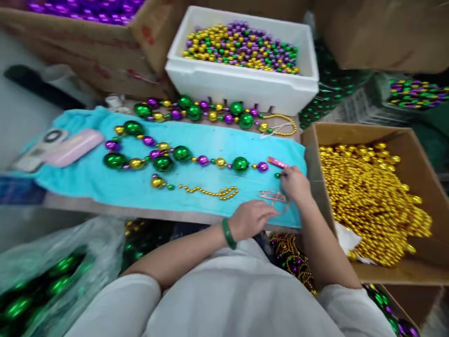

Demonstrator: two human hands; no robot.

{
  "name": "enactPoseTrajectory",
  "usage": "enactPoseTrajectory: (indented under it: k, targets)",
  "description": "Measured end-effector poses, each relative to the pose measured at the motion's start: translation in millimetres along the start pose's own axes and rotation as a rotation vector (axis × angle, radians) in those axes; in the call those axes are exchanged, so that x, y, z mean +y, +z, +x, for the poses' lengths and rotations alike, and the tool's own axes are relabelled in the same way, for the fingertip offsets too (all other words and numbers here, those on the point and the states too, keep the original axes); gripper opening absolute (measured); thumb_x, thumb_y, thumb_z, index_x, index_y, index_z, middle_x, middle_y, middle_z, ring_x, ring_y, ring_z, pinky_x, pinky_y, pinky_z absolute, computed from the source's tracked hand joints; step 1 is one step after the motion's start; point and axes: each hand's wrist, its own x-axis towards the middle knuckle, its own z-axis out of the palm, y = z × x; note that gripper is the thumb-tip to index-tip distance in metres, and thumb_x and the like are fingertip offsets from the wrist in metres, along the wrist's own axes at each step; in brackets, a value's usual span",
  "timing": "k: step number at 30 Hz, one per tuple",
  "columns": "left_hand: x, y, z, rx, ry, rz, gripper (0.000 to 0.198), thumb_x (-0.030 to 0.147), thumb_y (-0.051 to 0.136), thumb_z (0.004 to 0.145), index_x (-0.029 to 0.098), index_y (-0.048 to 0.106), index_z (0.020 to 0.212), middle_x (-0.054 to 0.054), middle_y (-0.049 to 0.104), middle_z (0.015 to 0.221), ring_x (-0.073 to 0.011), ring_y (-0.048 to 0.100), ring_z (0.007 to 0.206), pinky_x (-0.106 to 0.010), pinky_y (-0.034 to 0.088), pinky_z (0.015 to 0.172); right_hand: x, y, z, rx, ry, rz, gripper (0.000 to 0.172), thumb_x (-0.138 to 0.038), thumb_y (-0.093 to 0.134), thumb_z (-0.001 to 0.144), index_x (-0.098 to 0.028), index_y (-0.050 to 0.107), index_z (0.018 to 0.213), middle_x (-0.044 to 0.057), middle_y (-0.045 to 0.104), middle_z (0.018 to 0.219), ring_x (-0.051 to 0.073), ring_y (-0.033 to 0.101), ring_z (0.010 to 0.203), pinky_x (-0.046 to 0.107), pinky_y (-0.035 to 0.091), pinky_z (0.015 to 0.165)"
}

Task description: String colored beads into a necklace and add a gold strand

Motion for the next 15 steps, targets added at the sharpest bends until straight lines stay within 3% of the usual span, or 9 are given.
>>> enactPoseTrajectory:
  k: [4,9,12,15]
  targets:
    - [6.5,3.3,1.2,-0.086,0.032,0.046,0.026,0.022,0.043,0.093,0.019,0.068,0.096,-0.003,0.072,0.094,-0.0135,0.064,0.092,-0.025,0.048,0.084,5.2,-6.4,4.4,-0.004,-0.001,0.193,0.020,-0.027,0.052,0.080,-0.018,0.067,0.089,0.006,0.067,0.079,0.021,0.061,0.072,0.028,0.043,0.063]
    - [6.9,-9.3,0.0,0.005,0.052,0.053,0.031,0.029,0.038,0.095,0.018,0.068,0.096,-0.005,0.071,0.098,-0.0140,0.063,0.098,-0.025,0.048,0.087,0.4,-38.1,2.9,0.023,-0.044,0.137,0.022,-0.040,0.057,0.076,-0.022,0.068,0.083,0.000,0.056,0.051,0.018,0.051,0.048,0.027,0.033,0.047]
    - [4.6,-21.3,2.6,0.135,0.030,0.045,0.033,0.032,0.038,0.095,0.018,0.068,0.097,-0.009,0.062,0.119,-0.0149,0.062,0.102,-0.027,0.049,0.089,-18.9,-65.7,-7.2,0.047,-0.163,0.144,0.024,-0.043,0.056,0.077,-0.024,0.069,0.083,-0.001,0.057,0.051,0.017,0.051,0.044,0.026,0.033,0.045]
    - [-0.9,-37.0,12.1,0.251,-0.008,0.064,0.033,0.032,0.039,0.094,0.018,0.068,0.096,-0.011,0.040,0.144,-0.0161,0.062,0.103,-0.030,0.049,0.092,-42.6,-95.2,-23.5,0.084,-0.402,0.231,0.024,-0.042,0.052,0.079,-0.025,0.068,0.082,0.000,0.067,0.066,0.016,0.059,0.053,0.026,0.040,0.050]
